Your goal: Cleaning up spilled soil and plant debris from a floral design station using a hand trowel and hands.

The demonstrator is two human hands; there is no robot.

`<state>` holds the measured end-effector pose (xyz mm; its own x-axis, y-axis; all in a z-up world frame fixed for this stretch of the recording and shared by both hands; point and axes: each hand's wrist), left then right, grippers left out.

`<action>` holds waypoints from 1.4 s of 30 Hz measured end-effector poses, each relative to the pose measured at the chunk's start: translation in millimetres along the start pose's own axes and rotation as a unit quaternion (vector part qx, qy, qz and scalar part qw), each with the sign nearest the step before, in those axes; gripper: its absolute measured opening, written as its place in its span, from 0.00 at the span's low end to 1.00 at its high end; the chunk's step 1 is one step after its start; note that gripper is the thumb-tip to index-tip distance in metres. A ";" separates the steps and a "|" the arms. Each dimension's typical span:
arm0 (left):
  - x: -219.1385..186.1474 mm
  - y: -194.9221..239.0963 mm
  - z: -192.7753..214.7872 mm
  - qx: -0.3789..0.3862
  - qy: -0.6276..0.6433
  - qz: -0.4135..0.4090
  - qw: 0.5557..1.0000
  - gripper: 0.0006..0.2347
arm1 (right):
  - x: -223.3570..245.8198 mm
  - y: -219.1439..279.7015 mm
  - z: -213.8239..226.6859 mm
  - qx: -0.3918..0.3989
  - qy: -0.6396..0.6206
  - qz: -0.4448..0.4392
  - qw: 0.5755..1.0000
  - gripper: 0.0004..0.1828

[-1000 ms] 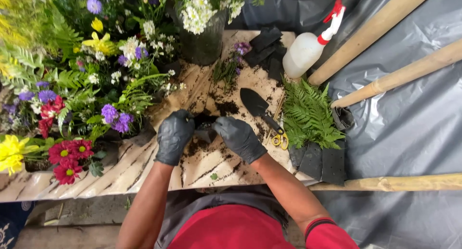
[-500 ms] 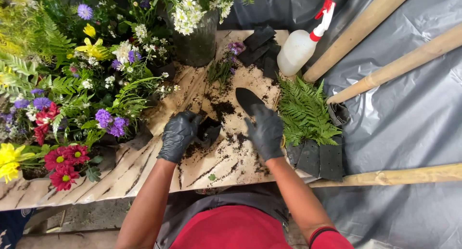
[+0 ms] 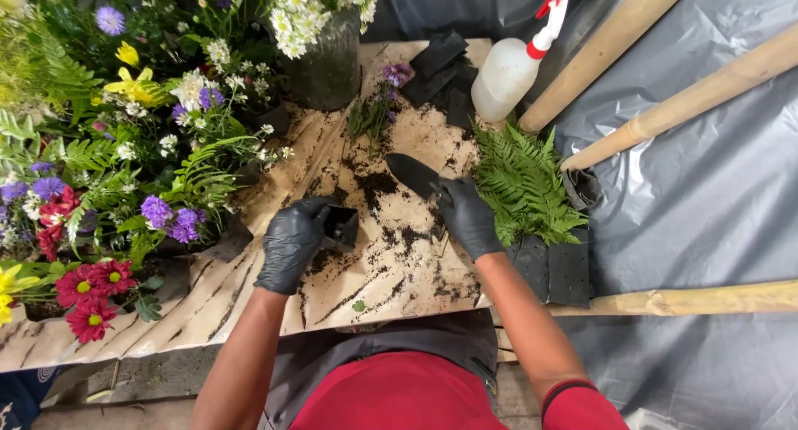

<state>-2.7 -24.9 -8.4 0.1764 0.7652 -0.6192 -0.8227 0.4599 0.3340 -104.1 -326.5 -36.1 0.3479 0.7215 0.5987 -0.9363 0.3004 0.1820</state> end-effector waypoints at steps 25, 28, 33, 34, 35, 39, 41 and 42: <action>52.9 -58.1 11.5 -0.216 0.185 0.089 0.955 0.10 | 31.7 -16.2 -12.4 -0.074 0.193 0.291 0.934 0.21; 51.5 -58.3 10.8 -0.247 0.204 0.094 0.942 0.10 | 47.0 -2.6 -6.4 -0.081 0.324 0.305 0.892 0.22; 53.0 -66.5 7.5 -0.282 0.230 0.069 0.929 0.11 | 30.0 14.7 -21.3 -0.045 0.315 0.363 0.876 0.19; 48.5 -63.4 8.9 -0.286 0.226 0.060 0.929 0.11 | 25.7 10.7 -25.5 -0.058 0.305 0.350 0.884 0.18; 43.2 -61.3 10.7 -0.290 0.221 0.048 0.930 0.11 | 21.2 6.6 -29.1 -0.073 0.296 0.336 0.891 0.18; 54.4 -67.0 6.9 -0.275 0.208 0.080 0.935 0.13 | 17.4 4.6 -29.9 -0.122 0.264 0.295 0.910 0.18; 61.6 -71.0 1.9 -0.281 0.198 0.077 0.936 0.13 | 23.5 22.8 -23.5 -0.073 0.271 0.341 0.897 0.22; 58.1 -69.8 2.0 -0.281 0.198 0.077 0.936 0.13 | 18.0 22.9 -23.1 -0.073 0.271 0.341 0.897 0.22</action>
<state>66.1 -11.6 -66.3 -0.0899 0.5246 -0.8466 -0.9959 -0.0360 0.0834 -118.1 -292.2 -39.1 -0.2942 0.9540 0.0571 -0.9378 -0.2766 -0.2099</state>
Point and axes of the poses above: each hand's wrist, its own y-axis away from the middle knuckle, its own z-axis out of the back of the hand, x = y × z, and after that the axes turned 15 degrees about x, right-handed
